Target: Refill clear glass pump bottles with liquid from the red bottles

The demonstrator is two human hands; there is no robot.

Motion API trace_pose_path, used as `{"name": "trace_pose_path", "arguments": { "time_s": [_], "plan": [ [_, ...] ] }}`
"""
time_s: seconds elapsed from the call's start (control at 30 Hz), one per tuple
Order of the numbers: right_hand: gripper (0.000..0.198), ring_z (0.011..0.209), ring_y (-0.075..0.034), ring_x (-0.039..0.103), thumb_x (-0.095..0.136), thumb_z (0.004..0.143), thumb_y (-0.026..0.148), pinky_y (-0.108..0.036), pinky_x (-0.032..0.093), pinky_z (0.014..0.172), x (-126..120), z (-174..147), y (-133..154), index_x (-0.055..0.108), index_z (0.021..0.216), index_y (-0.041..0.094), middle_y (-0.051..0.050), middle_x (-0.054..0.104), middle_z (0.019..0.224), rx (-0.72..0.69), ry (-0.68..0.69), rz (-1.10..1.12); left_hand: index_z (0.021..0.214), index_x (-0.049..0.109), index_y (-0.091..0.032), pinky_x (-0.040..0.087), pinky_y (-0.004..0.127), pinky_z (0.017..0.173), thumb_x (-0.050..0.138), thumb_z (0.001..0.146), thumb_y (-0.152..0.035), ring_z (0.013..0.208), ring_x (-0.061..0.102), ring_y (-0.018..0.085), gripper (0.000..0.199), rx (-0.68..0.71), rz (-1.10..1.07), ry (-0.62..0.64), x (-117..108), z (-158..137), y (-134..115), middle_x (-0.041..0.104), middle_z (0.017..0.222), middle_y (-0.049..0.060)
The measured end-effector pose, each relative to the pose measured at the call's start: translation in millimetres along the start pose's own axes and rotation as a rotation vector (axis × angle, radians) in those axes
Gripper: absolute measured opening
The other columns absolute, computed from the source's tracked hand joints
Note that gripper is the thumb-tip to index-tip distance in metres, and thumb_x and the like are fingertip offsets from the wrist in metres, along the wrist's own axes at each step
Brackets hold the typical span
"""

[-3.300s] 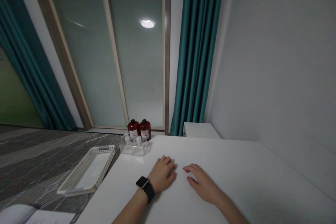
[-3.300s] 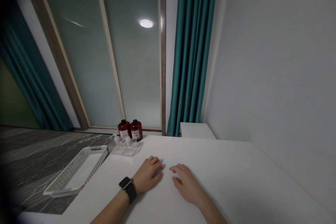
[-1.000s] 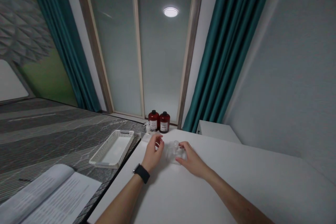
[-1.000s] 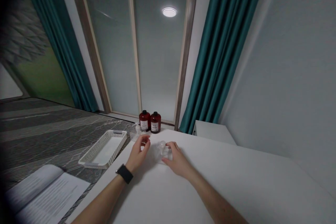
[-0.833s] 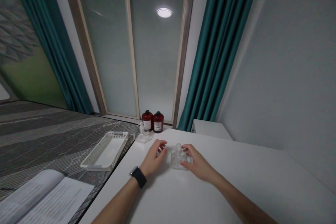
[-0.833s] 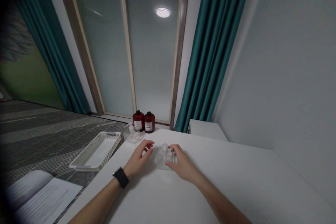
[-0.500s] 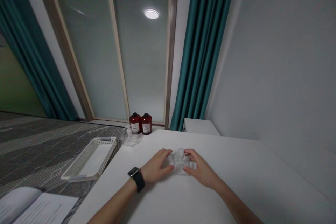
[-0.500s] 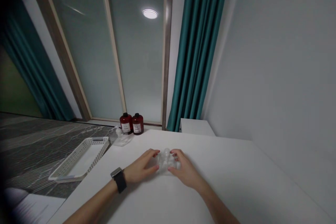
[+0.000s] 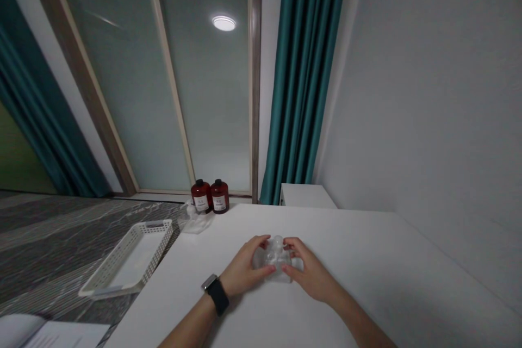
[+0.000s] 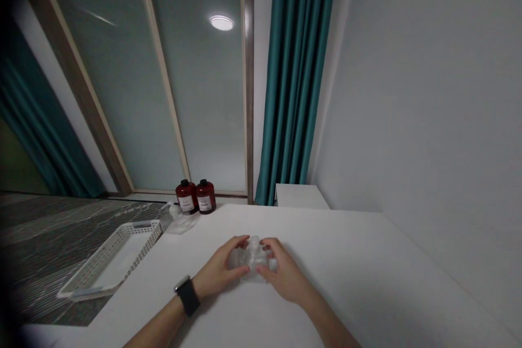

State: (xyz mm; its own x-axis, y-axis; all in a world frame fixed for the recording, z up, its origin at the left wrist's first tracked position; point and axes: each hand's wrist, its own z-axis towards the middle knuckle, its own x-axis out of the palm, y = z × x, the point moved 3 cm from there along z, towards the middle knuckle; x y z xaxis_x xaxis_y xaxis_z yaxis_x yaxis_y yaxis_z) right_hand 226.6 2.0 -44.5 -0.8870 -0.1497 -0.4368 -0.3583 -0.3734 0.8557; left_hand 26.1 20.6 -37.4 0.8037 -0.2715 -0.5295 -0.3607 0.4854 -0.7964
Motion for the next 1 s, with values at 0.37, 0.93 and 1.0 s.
{"name": "trace_pose_path", "arguments": {
  "time_s": [0.37, 0.93, 1.0],
  "plan": [
    [0.029, 0.109, -0.023, 0.056, 0.055, 0.089, 0.023, -0.039, 0.047, 0.097, 8.8, -3.5, 9.9, 0.054, 0.118, 0.022, -0.008, 0.059, 0.114, -0.124, -0.001, -0.074, 0.127, 0.053, -0.021, 0.044, 0.045, 0.101, 0.081, 0.069, -0.027, 0.113, 0.058, 0.029, 0.065, -0.038, 0.076, -0.005, 3.7, -10.2, -3.6, 0.063, 0.122, 0.011],
    [0.044, 0.117, -0.023, 0.059, 0.048, 0.091, 0.028, -0.045, 0.044, 0.105, 32.3, -0.4, -11.1, 0.043, 0.136, 0.027, -0.009, 0.061, 0.123, 0.017, -0.099, -0.089, 0.114, 0.052, -0.018, 0.049, 0.043, 0.096, 0.071, 0.072, -0.023, 0.105, 0.06, 0.027, 0.047, -0.039, 0.26, -0.09, -93.5, -32.6, 10.9, 0.063, 0.112, 0.009],
    [0.045, 0.116, -0.022, 0.059, 0.05, 0.09, 0.024, -0.043, 0.044, 0.105, 41.8, 4.9, -4.6, 0.046, 0.134, 0.027, -0.008, 0.062, 0.121, -0.012, -0.06, -0.109, 0.117, 0.051, -0.018, 0.049, 0.044, 0.097, 0.069, 0.075, -0.024, 0.106, 0.061, 0.026, 0.046, -0.056, 0.272, -0.208, -106.3, -42.3, 20.5, 0.063, 0.114, 0.01]
  ]
}}
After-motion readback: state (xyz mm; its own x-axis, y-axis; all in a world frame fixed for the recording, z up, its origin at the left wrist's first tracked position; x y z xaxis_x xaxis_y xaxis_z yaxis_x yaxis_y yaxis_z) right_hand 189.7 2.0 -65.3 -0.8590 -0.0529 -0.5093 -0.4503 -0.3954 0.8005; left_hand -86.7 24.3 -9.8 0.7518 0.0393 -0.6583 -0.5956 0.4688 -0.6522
